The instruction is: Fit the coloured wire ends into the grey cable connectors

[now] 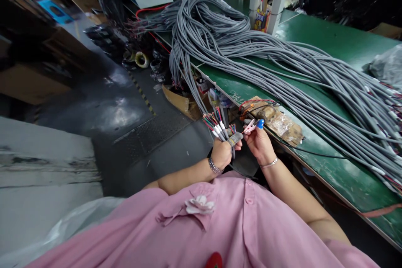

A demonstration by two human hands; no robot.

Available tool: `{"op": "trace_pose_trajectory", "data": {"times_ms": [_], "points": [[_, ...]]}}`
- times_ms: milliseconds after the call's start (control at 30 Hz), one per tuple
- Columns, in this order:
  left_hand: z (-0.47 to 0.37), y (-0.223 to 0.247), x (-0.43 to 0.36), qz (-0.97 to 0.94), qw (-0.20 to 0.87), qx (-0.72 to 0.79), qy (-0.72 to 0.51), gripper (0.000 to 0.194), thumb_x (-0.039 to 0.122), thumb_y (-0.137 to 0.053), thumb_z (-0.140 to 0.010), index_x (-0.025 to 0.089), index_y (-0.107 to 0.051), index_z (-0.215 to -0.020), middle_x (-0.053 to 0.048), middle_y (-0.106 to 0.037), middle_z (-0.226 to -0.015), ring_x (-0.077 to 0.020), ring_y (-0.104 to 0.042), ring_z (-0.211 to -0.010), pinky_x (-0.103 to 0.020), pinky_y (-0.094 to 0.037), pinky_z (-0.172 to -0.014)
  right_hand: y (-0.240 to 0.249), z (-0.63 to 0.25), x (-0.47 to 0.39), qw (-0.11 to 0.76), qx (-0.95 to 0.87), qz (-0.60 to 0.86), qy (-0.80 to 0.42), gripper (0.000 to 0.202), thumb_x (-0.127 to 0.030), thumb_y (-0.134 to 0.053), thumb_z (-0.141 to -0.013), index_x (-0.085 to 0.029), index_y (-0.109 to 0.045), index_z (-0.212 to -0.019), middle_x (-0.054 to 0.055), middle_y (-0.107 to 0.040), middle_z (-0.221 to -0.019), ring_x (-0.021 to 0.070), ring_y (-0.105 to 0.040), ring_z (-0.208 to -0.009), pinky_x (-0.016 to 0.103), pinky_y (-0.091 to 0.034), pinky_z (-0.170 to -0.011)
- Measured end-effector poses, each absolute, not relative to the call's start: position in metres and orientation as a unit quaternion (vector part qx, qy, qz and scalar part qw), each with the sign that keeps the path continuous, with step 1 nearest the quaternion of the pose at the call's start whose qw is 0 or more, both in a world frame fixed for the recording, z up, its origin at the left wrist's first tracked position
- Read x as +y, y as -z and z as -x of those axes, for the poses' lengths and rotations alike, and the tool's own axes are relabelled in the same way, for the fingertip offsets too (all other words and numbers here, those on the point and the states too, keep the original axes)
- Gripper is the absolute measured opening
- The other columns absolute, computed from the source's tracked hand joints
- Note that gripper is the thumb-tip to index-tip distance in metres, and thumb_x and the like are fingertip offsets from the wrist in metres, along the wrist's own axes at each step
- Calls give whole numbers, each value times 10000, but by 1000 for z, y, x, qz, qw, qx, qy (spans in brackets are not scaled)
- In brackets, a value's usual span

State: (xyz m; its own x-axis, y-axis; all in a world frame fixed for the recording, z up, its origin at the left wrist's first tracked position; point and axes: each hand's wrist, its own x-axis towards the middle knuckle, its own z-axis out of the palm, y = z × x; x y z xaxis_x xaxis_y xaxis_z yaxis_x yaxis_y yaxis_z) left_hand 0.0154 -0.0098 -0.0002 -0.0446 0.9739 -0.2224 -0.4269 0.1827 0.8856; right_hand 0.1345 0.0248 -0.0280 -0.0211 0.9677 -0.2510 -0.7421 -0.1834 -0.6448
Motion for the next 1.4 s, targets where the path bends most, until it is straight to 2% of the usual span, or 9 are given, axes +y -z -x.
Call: {"op": "trace_pose_trajectory", "data": {"times_ms": [233, 433, 533, 700, 833, 933, 1067, 1300, 1400], "points": [[-14, 5, -11, -314, 618, 460, -555, 238, 341, -751, -659, 134, -636, -679, 7, -606, -541, -80, -533, -452, -190, -421, -424, 26, -131, 24, 631, -163, 335, -680, 363, -540, -706, -730, -183, -639, -727, 1, -642, -684, 91, -526, -551, 202, -432, -485], [-10, 8, -15, -312, 628, 452, -551, 267, 355, -764, -648, 132, -620, -679, 4, -609, -544, -81, -535, -451, -189, -418, -422, 33, -137, 14, 569, -191, 306, -739, 542, -752, -543, -710, -222, -631, -782, 13, -673, -801, 125, -592, -634, 248, -491, -571], [-4, 11, -16, -312, 644, 459, -526, 309, 384, -779, -631, 125, -614, -672, -3, -613, -547, -88, -547, -456, -201, -444, -443, 38, -143, 10, 542, -207, 328, -746, 568, -773, -487, -728, -236, -636, -834, 17, -673, -821, 129, -601, -654, 248, -498, -583], [8, 23, -12, -305, 699, 451, -463, 380, 466, -713, -703, 107, -666, -819, -72, -687, -651, -147, -651, -569, -235, -504, -532, 51, -153, 4, 523, -226, 364, -737, 496, -695, -560, -750, -223, -653, -870, 25, -677, -821, 125, -594, -639, 241, -499, -570], [13, 27, -7, -313, 691, 445, -476, 439, 518, -672, -719, 106, -680, -870, -121, -723, -765, -178, -689, -662, -232, -500, -548, 60, -161, -3, 527, -285, 425, -679, 454, -627, -593, -773, -199, -678, -899, 47, -691, -849, 133, -593, -668, 251, -491, -599], [15, 24, -10, -363, 692, 440, -442, 448, 543, -636, -742, 103, -676, -817, -114, -709, -710, -139, -644, -538, -194, -417, -454, 55, -165, -12, 514, -377, 468, -612, 411, -564, -588, -815, -190, -689, -950, 49, -695, -847, 137, -583, -687, 263, -480, -639], [16, 22, -22, -494, 684, 423, -330, 393, 497, -667, -731, 106, -651, -695, -68, -656, -574, -76, -492, -370, -188, -320, -380, 34, -163, -28, 462, -485, 451, -590, 291, -458, -648, -810, -208, -698, -950, 29, -683, -824, 142, -563, -676, 269, -459, -633], [16, 16, -34, -592, 652, 423, -213, 306, 431, -676, -716, 139, -627, -641, -22, -623, -537, -73, -449, -367, -192, -330, -375, 13, -150, -45, 507, -506, 417, -560, 208, -342, -721, -764, -257, -696, -952, 29, -690, -922, 202, -608, -853, 340, -480, -804], [18, 9, -36, -595, 658, 405, -223, 347, 489, -681, -712, 148, -641, -665, -19, -632, -558, -72, -451, -378, -195, -331, -386, 18, -154, -45, 500, -489, 450, -555, 193, -350, -716, -763, -250, -702, -927, 28, -697, -896, 188, -603, -786, 325, -479, -732]]}}
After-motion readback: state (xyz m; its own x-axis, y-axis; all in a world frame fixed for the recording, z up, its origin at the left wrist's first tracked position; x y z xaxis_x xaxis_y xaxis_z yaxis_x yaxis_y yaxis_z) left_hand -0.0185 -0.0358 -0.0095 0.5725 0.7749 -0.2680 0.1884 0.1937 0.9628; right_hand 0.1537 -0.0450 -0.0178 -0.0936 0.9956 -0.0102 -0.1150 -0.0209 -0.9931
